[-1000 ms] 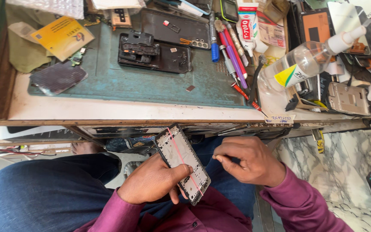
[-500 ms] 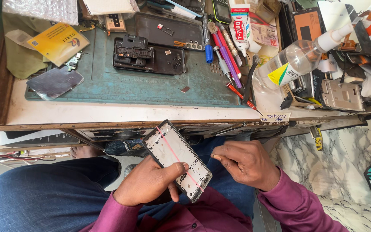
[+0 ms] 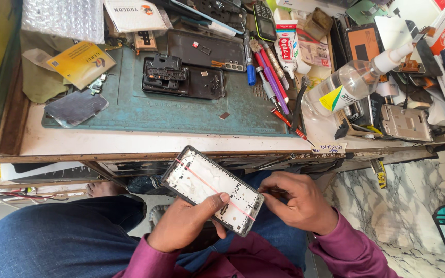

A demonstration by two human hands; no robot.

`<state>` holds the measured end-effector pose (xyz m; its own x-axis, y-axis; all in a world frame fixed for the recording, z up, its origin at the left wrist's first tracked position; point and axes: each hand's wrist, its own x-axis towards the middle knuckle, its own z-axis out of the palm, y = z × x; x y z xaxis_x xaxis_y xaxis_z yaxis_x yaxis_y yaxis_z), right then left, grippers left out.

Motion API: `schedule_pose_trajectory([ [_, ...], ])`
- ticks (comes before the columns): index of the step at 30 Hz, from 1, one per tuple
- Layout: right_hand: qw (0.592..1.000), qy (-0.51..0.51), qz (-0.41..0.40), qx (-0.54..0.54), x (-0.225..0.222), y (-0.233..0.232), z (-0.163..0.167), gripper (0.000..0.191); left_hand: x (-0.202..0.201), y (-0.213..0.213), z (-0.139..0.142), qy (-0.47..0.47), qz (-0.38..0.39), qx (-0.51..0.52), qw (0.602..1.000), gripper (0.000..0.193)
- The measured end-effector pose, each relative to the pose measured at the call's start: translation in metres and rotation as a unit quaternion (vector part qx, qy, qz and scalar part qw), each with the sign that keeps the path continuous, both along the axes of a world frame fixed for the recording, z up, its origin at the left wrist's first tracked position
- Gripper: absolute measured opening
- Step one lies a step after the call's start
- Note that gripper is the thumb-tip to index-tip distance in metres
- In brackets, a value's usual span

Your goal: The person uses tweezers to carefully remove small components and adhesive residue from the back of a disassembled mobile phone. The work is performed on a cluttered workbench containing various tools and spare parts.

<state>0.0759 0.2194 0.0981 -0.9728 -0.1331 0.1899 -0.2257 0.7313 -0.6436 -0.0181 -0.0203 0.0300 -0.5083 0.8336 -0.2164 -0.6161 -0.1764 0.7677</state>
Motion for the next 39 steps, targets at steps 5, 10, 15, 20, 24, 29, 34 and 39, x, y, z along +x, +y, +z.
schedule_pose_trajectory([
  [5,0.974,-0.103,-0.059,-0.192,0.007,0.003,-0.006,0.027,0.007,0.007,-0.001,0.010,0.013,0.014,1.000,0.035],
  [10,0.903,-0.191,-0.108,-0.368,0.008,-0.005,-0.015,0.029,0.007,0.009,0.005,0.032,0.042,-0.048,0.997,0.039],
  [15,0.887,-0.196,-0.113,-0.402,0.014,-0.001,-0.014,0.028,0.004,0.003,0.020,0.076,0.083,0.122,0.986,0.073],
  [20,0.875,-0.198,-0.140,-0.418,0.017,0.004,-0.014,0.025,0.001,-0.006,0.031,0.019,0.052,0.227,0.972,0.091],
  [24,0.865,-0.193,-0.152,-0.437,0.013,-0.002,-0.015,0.025,0.003,-0.004,0.029,0.035,0.057,0.242,0.968,0.081],
  [29,0.906,-0.153,-0.099,-0.381,0.005,-0.005,0.003,0.044,0.007,0.000,0.022,0.026,0.122,0.183,0.975,0.060],
  [34,0.982,-0.079,-0.095,-0.143,-0.004,-0.005,0.018,0.046,0.009,0.002,0.019,-0.038,0.148,0.166,0.974,0.059],
  [39,0.965,-0.054,-0.107,-0.233,-0.002,-0.001,0.015,0.070,0.012,0.007,0.014,-0.073,0.179,0.181,0.964,0.050],
])
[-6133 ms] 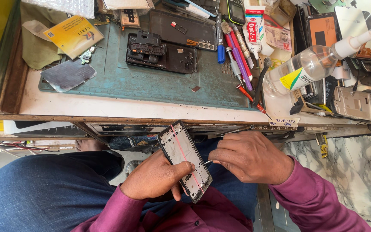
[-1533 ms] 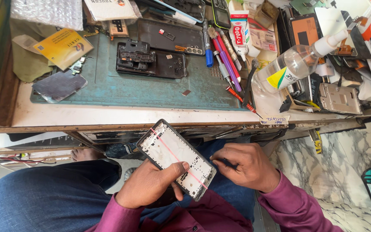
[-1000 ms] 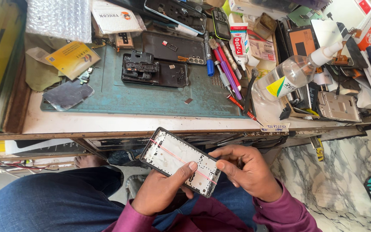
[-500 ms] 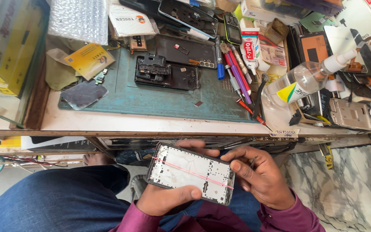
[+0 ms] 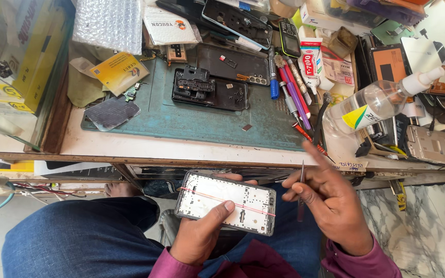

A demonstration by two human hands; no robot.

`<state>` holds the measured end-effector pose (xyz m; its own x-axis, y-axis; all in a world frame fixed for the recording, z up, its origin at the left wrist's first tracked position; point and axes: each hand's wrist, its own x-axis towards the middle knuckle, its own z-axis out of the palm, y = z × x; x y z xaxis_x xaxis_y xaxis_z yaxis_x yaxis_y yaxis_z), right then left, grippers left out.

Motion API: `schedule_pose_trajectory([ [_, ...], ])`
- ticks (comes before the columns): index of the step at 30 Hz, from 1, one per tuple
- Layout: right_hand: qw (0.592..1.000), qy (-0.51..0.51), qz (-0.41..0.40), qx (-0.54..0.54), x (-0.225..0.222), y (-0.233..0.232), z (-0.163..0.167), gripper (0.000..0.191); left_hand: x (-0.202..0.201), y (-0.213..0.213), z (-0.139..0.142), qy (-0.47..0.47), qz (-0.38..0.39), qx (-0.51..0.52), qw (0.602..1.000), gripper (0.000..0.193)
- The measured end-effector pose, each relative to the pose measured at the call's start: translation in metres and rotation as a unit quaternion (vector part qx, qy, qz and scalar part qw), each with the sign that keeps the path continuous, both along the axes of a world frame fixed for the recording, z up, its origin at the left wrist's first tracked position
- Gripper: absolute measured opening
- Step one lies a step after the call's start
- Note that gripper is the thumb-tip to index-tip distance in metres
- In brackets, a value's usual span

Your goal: The person uses tweezers to carefully remove small components and adhesive residue from the back of a disassembled mobile phone. The work is performed on a cluttered workbench containing various tools and spare parts.

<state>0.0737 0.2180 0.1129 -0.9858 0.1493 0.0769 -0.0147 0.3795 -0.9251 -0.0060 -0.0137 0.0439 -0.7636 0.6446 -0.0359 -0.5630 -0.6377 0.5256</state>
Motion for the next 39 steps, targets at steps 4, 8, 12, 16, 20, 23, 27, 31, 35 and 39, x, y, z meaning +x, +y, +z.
schedule_pose_trajectory([
  [4,0.990,0.062,-0.002,-0.125,-0.004,0.011,-0.009,0.030,0.002,0.002,-0.006,-0.050,0.025,-0.019,0.998,0.048],
  [8,0.932,0.054,-0.040,-0.357,-0.013,0.020,-0.010,0.029,0.002,0.002,-0.008,-0.095,0.067,-0.025,0.993,0.045],
  [12,0.967,0.078,0.005,-0.242,-0.033,0.011,-0.022,0.036,0.000,0.001,-0.005,-0.114,0.081,-0.025,0.990,0.045],
  [16,0.987,0.121,0.015,-0.103,-0.043,-0.007,-0.028,0.019,-0.001,0.000,-0.003,-0.108,0.098,-0.029,0.989,0.045],
  [20,0.996,0.087,-0.007,0.014,-0.049,-0.017,-0.013,0.028,0.000,-0.001,-0.008,-0.110,0.130,-0.033,0.985,0.043],
  [23,0.991,0.098,0.048,0.080,-0.059,-0.024,-0.001,0.024,0.001,0.002,-0.019,-0.147,0.169,-0.061,0.973,0.041],
  [27,0.959,0.154,0.153,0.183,-0.079,-0.028,0.003,0.016,0.006,0.006,-0.036,-0.160,0.220,-0.141,0.952,0.035],
  [31,0.961,0.158,0.179,0.140,-0.091,-0.026,-0.002,0.018,0.011,0.003,-0.047,0.000,0.221,-0.274,0.936,0.028],
  [35,0.963,0.150,0.189,0.116,-0.098,-0.021,-0.007,0.015,0.011,0.002,-0.051,-0.013,0.248,-0.259,0.933,0.027],
  [39,0.957,0.140,0.230,0.112,-0.106,-0.019,-0.014,0.018,0.012,-0.005,-0.054,0.373,0.337,-0.454,0.736,0.028],
])
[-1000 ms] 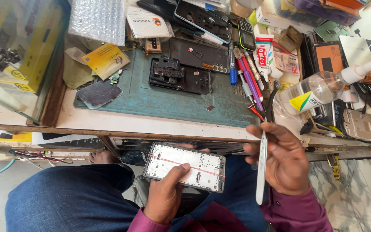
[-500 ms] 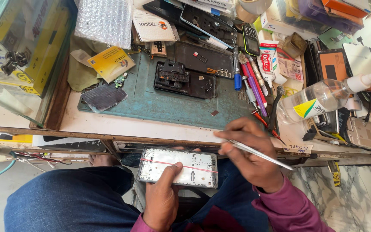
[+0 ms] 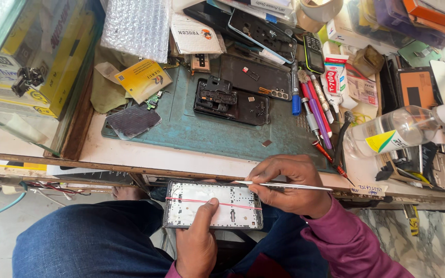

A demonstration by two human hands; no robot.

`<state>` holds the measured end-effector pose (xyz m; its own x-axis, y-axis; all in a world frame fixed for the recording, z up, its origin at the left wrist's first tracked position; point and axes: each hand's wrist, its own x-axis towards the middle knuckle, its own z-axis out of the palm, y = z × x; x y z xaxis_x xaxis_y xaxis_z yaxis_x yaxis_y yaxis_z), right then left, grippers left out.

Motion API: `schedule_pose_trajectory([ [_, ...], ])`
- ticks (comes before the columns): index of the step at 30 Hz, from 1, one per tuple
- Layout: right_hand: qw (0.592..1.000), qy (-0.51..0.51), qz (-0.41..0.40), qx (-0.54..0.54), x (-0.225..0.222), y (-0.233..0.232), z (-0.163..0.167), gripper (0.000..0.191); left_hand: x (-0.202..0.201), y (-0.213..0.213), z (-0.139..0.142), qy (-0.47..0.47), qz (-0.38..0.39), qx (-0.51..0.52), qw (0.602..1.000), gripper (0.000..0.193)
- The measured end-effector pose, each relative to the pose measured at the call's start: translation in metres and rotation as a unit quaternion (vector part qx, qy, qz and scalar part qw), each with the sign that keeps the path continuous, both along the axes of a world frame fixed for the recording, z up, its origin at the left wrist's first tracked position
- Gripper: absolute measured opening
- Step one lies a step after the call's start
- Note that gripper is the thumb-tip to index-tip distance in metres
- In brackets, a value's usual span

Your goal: The person uses tweezers to carefully remove small components and adhesive residue from the back of a disassembled mobile phone. The work is performed on a cluttered workbench containing various tools and spare parts.

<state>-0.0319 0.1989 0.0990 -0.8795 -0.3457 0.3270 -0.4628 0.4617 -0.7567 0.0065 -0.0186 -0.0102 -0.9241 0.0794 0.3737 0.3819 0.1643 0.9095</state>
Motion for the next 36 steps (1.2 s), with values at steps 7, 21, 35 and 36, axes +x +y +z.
schedule_pose_trajectory([
  [7,0.992,-0.081,-0.008,-0.101,0.000,0.005,-0.008,0.014,0.006,0.000,-0.009,-0.012,0.025,-0.033,0.999,0.029],
  [21,0.998,-0.028,-0.020,-0.046,0.003,0.001,-0.008,0.015,-0.004,0.009,0.009,-0.396,0.063,0.415,0.817,0.031],
  [35,1.000,-0.015,-0.019,-0.015,0.001,-0.001,-0.005,0.014,-0.013,0.008,0.023,-0.377,0.062,0.446,0.809,0.032],
  [36,1.000,-0.016,-0.018,-0.013,0.000,-0.001,-0.005,0.014,-0.013,0.008,0.023,-0.373,0.061,0.430,0.820,0.031],
])
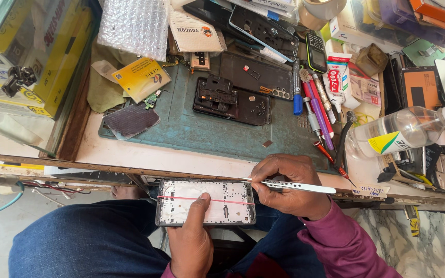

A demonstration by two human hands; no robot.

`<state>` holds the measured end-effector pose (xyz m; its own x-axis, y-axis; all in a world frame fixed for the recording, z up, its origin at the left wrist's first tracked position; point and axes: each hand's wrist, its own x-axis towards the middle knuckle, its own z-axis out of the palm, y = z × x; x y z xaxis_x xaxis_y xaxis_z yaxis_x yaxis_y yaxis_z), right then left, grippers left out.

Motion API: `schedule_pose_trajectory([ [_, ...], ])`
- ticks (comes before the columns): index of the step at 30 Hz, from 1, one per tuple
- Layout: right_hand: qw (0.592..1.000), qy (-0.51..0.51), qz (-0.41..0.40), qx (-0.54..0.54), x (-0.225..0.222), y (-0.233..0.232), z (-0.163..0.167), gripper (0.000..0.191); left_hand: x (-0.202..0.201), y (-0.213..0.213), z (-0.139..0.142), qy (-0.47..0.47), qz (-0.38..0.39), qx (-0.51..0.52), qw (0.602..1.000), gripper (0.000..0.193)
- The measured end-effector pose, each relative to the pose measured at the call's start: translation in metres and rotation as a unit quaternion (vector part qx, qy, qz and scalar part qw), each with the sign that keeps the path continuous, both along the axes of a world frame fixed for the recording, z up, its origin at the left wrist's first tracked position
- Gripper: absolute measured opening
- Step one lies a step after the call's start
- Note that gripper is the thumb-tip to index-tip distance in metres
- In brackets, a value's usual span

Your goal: The person uses tweezers to carefully remove small components and adhesive residue from the back of a disassembled mobile phone. The work is performed on a cluttered workbench containing various tools and spare parts.

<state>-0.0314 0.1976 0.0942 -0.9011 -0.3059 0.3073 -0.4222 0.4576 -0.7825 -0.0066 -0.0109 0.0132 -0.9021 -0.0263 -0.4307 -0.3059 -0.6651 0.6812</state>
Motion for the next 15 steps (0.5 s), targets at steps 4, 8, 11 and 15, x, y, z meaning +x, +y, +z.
schedule_pose_trajectory([
  [4,1.000,0.013,0.002,0.007,-0.0007,0.0003,-0.0002,0.014,-0.0005,0.0014,0.0009,-0.018,0.010,0.024,1.000,0.033],
  [8,1.000,0.010,0.002,0.000,-0.0007,0.0016,0.0004,0.015,-0.0013,0.0020,0.0027,-0.038,0.014,0.027,0.999,0.034],
  [11,1.000,0.012,-0.005,0.010,-0.0003,0.0009,-0.0002,0.015,-0.0025,0.0011,0.0036,-0.059,0.003,0.022,0.998,0.033],
  [15,0.999,0.018,-0.015,0.034,0.0006,0.0000,-0.0004,0.017,-0.0029,0.0008,0.0034,-0.065,0.004,0.018,0.998,0.033],
])
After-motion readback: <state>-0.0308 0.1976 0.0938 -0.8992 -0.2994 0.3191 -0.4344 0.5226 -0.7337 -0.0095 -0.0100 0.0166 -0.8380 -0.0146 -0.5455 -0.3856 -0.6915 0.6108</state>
